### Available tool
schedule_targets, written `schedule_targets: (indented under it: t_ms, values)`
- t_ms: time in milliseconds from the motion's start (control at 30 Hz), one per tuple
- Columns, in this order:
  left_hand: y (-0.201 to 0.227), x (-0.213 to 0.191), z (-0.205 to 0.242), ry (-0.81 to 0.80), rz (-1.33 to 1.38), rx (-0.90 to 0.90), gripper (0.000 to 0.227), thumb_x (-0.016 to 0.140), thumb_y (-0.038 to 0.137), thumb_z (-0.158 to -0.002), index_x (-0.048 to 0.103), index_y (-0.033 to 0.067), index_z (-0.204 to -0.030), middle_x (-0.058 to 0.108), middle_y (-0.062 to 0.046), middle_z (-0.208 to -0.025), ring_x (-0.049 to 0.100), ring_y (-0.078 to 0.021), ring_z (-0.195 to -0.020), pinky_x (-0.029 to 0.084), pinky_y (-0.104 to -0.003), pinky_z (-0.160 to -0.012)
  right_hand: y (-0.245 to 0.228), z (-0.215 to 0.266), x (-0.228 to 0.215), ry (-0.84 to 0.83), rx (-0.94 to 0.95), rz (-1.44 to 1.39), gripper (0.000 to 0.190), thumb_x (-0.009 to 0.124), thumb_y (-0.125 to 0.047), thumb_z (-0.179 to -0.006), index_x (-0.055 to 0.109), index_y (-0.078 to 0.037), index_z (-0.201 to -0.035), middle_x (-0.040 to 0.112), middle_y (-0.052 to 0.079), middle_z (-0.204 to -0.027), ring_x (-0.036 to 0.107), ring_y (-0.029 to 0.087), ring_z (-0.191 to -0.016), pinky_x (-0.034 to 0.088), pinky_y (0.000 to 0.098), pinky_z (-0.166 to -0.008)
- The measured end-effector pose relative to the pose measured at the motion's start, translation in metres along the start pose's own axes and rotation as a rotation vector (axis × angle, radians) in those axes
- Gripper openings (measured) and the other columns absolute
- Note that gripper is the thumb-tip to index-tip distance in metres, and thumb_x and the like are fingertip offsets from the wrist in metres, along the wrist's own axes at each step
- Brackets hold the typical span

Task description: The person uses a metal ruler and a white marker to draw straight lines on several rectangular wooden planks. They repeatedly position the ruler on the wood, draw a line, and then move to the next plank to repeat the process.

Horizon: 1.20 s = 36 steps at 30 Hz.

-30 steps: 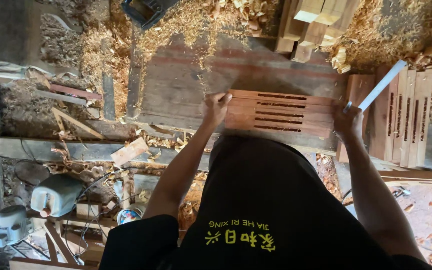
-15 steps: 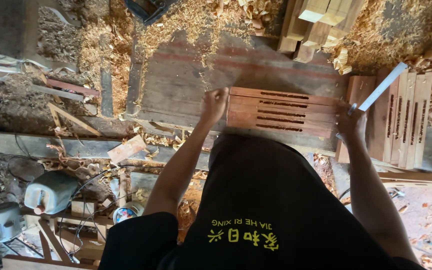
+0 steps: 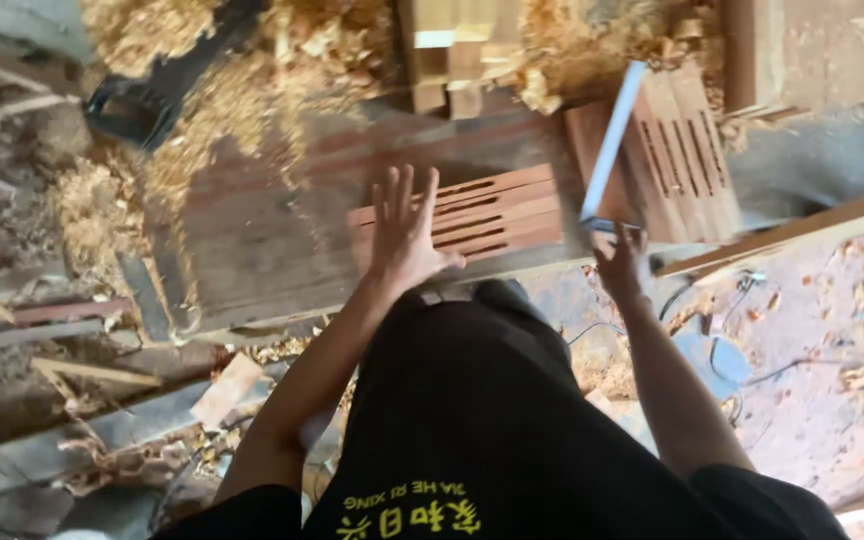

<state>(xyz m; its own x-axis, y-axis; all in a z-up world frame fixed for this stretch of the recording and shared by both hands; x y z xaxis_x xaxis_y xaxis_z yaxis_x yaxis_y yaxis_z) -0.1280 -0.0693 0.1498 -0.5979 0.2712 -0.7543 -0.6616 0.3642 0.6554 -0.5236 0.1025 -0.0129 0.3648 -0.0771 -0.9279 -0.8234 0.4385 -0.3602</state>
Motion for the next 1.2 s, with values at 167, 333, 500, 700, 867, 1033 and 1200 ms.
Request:
schedule_targets:
  t_ms: [167, 333, 500, 700, 867, 1033, 1200]
  values:
    - [0.027, 0.07, -0.017, -0.295, -0.377, 0.032, 0.16, 0.098, 0.06, -0.032, 0.022, 0.0089, -0.162, 0.029, -0.033, -0.16, 0.023, -0.0494, -0.151, 0.011, -0.067, -0.121, 0.003, -0.009, 0.019, -0.013, -0.18, 0.113, 0.068, 0.074, -0.036, -0.09, 0.049, -0.016, -0.151, 0.047, 0.026, -0.135, 0.053, 0.049, -0.12, 0.045, 0.0587, -0.104]
    - [0.057, 0.099, -0.035, -0.337, -0.386, 0.021, 0.156, 0.099, 0.056, -0.034, 0.024, 0.009, -0.161, 0.034, -0.03, -0.157, 0.028, -0.0478, -0.149, 0.01, -0.068, -0.121, 0.001, -0.026, 0.016, 0.047, -0.322, 0.054, 0.055, 0.079, -0.036, -0.085, 0.058, -0.021, -0.133, 0.047, 0.014, -0.123, 0.057, 0.041, -0.101, 0.052, 0.0501, -0.084]
    - [0.064, 0.12, -0.043, -0.28, -0.373, 0.03, 0.147, 0.101, 0.043, -0.033, 0.031, 0.0063, -0.156, 0.042, -0.025, -0.146, 0.038, -0.0442, -0.143, 0.021, -0.068, -0.119, -0.004, -0.034, 0.016, 0.078, -0.335, 0.061, 0.042, 0.082, -0.033, -0.081, 0.061, -0.017, -0.113, 0.049, 0.01, -0.114, 0.059, 0.035, -0.103, 0.06, 0.0471, -0.072]
    - [0.058, 0.124, -0.044, -0.252, -0.361, 0.049, 0.14, 0.1, 0.04, -0.038, 0.031, 0.0076, -0.156, 0.043, -0.021, -0.139, 0.045, -0.0418, -0.136, 0.026, -0.066, -0.117, -0.001, -0.026, 0.017, 0.1, -0.492, 0.019, 0.052, 0.071, -0.012, -0.069, 0.053, -0.012, -0.118, 0.045, 0.009, -0.109, 0.057, 0.034, -0.091, 0.057, 0.0471, -0.059]
    - [0.061, 0.121, -0.044, -0.279, -0.334, 0.032, 0.139, 0.1, 0.036, -0.037, 0.031, 0.0053, -0.154, 0.04, -0.023, -0.143, 0.043, -0.0429, -0.138, 0.028, -0.066, -0.117, -0.054, -0.001, -0.098, 0.485, -0.071, -0.477, 0.017, 0.059, 0.002, -0.098, 0.058, -0.008, -0.085, 0.057, 0.01, -0.078, 0.049, 0.032, -0.09, 0.04, 0.0425, -0.084]
    - [0.065, 0.118, -0.049, -0.332, -0.29, 0.027, 0.139, 0.101, 0.037, -0.038, 0.032, 0.0039, -0.154, 0.039, -0.023, -0.146, 0.042, -0.0425, -0.139, 0.027, -0.064, -0.119, -0.052, 0.06, -0.069, 0.31, 0.369, -1.031, 0.014, 0.066, -0.023, -0.104, 0.06, -0.01, -0.106, 0.064, 0.009, -0.086, 0.062, 0.019, -0.079, 0.05, 0.0302, -0.067]
    - [0.059, 0.121, -0.046, -0.376, -0.338, 0.045, 0.145, 0.102, 0.044, -0.038, 0.029, 0.0033, -0.156, 0.038, -0.023, -0.148, 0.04, -0.0412, -0.141, 0.027, -0.06, -0.121, -0.093, 0.079, -0.031, 0.197, 0.453, -1.277, 0.012, 0.077, -0.01, -0.092, 0.066, -0.005, -0.091, 0.065, 0.009, -0.072, 0.059, 0.014, -0.065, 0.046, 0.0257, -0.056]
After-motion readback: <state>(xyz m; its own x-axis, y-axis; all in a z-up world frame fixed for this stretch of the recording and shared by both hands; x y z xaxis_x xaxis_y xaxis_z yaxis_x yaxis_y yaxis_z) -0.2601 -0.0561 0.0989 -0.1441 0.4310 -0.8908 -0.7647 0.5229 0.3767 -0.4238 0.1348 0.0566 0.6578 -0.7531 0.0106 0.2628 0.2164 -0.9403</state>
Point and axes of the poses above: each hand's wrist, its own z-axis away from the middle knuckle, its own x-axis out of the palm, y = z × x, the point moved 6 cm from there along -z, towards the middle knuckle
